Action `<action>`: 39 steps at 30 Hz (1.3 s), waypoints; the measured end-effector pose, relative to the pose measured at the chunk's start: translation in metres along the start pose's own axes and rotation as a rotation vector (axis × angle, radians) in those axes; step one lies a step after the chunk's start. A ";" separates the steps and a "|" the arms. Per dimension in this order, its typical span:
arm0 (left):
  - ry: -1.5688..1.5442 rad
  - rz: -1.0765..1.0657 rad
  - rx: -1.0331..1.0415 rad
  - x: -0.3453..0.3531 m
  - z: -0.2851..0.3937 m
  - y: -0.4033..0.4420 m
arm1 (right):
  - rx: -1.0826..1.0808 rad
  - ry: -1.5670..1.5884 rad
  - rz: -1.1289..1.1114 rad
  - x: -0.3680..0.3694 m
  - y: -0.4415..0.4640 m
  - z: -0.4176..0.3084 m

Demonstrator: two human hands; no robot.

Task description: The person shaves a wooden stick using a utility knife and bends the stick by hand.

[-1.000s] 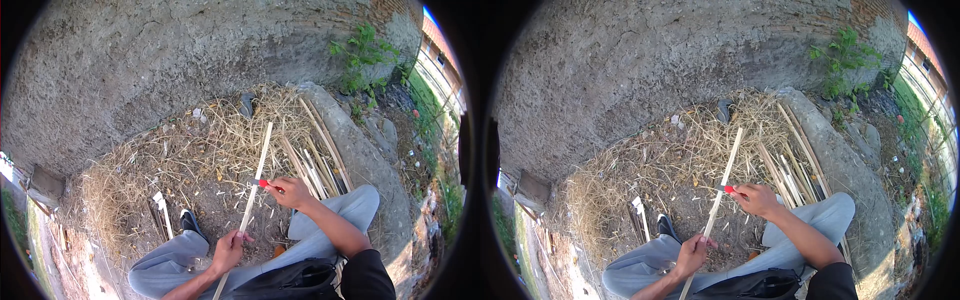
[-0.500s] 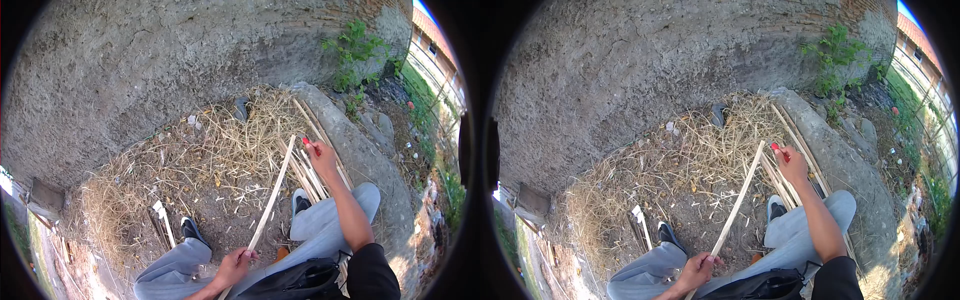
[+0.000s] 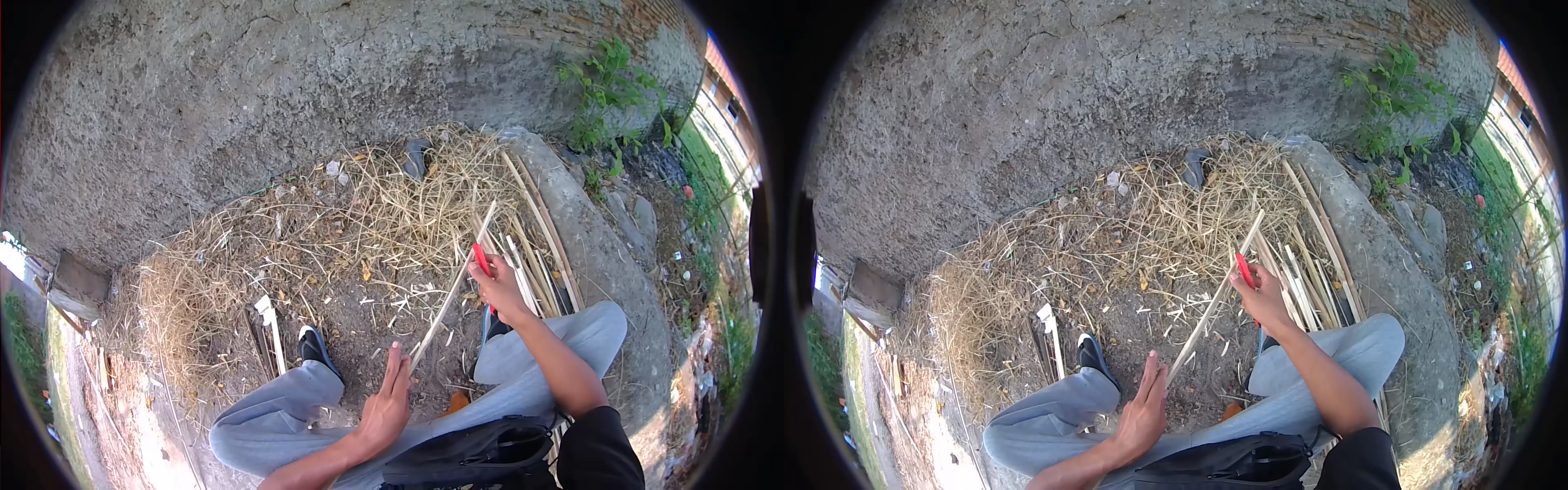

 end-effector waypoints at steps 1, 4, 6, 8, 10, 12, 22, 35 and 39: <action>0.020 -0.005 0.014 0.000 -0.001 0.001 | 0.022 0.059 -0.022 0.001 -0.001 -0.002; 0.038 -0.005 0.014 0.001 -0.003 0.001 | 0.048 0.166 -0.056 0.002 -0.001 -0.006; 0.034 -0.018 0.025 -0.001 -0.003 0.001 | 0.053 0.212 -0.070 0.002 -0.001 -0.008; 0.029 -0.032 0.036 -0.001 -0.003 0.001 | 0.082 0.210 -0.024 0.002 -0.001 -0.008; 0.011 0.005 0.042 0.001 -0.003 0.001 | 0.074 0.206 -0.018 0.001 0.002 -0.001; -0.060 -0.076 -0.023 0.004 -0.010 0.004 | 0.058 0.202 -0.004 -0.002 0.001 0.000; -1.136 -0.452 -0.134 -0.001 -0.033 0.063 | 0.017 0.045 -0.061 0.018 -0.005 -0.004; -1.096 -0.305 -0.162 0.002 -0.032 0.049 | -0.468 -1.077 -0.040 0.009 -0.012 -0.023; -1.067 -0.324 -0.176 -0.004 -0.024 0.042 | -0.545 -1.133 -0.039 0.007 -0.009 -0.019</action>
Point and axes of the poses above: each hand's wrist, its own y-axis towards the middle knuckle, its own x-axis out of the palm, z = x × y, the point moved 2 cm from there along y, towards the middle knuckle, and after that the axes turned 13 degrees about -z, right-handed, at the moved point
